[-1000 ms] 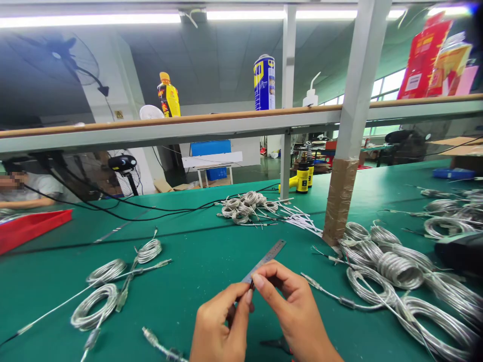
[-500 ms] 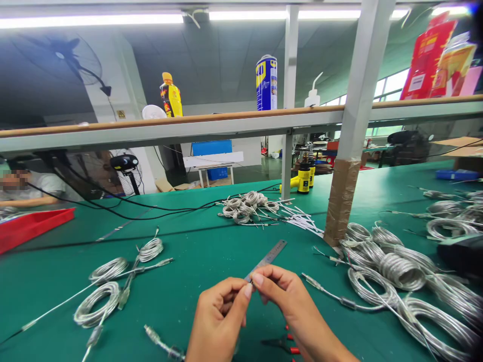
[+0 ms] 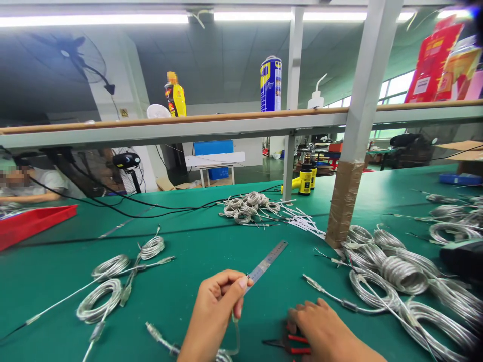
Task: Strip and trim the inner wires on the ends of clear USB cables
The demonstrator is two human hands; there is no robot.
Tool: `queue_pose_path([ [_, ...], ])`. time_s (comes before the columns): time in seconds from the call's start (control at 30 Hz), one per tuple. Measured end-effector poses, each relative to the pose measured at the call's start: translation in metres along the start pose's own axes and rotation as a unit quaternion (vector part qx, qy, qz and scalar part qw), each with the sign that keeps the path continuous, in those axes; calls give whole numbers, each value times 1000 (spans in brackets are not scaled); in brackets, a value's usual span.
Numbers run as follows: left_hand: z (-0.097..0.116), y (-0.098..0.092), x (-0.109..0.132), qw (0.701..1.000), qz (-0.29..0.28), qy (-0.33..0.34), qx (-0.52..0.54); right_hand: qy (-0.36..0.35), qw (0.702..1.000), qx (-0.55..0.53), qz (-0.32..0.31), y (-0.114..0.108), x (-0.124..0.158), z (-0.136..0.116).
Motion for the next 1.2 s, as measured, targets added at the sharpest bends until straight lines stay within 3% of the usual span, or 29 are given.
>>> queue_pose_path([
  [0.13,-1,5,5,1000,-26,2,-8,28,997,59,-41,15,-6,-3],
  [0.27,-4,11,6,999,-42,15,23,32,999,25,6,19,-11,2],
  [0.43,-8,14,4,997,-70,13,5,4,976,-178,123,1,-10,3],
  [0.53,-8,16,6,996,-85,5,-6,-44,932,-335,130,-9,-8,-5],
  [0.6,-7,15,7,996,-84,1,-8,-50,915,-377,136,-13,-6,-9],
  [0.8,-7,13,6,997,-57,23,-37,-57,909,-371,183,-22,4,-14],
  [1.03,-5,8,3,998,-26,41,-29,-54,942,-302,140,-11,-9,-22],
  [1.2,8,-19,-3,994,83,62,32,-6,967,-220,127,-12,-26,-18],
])
Point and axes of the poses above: each hand's wrist, its own x-axis away from the middle knuckle, its own y-axis out of the palm, z = x × y, the point moved 6 cm from there along -x, towards the middle knuckle, and after that the axes turned 4 degrees about z, right-handed, at the moved point
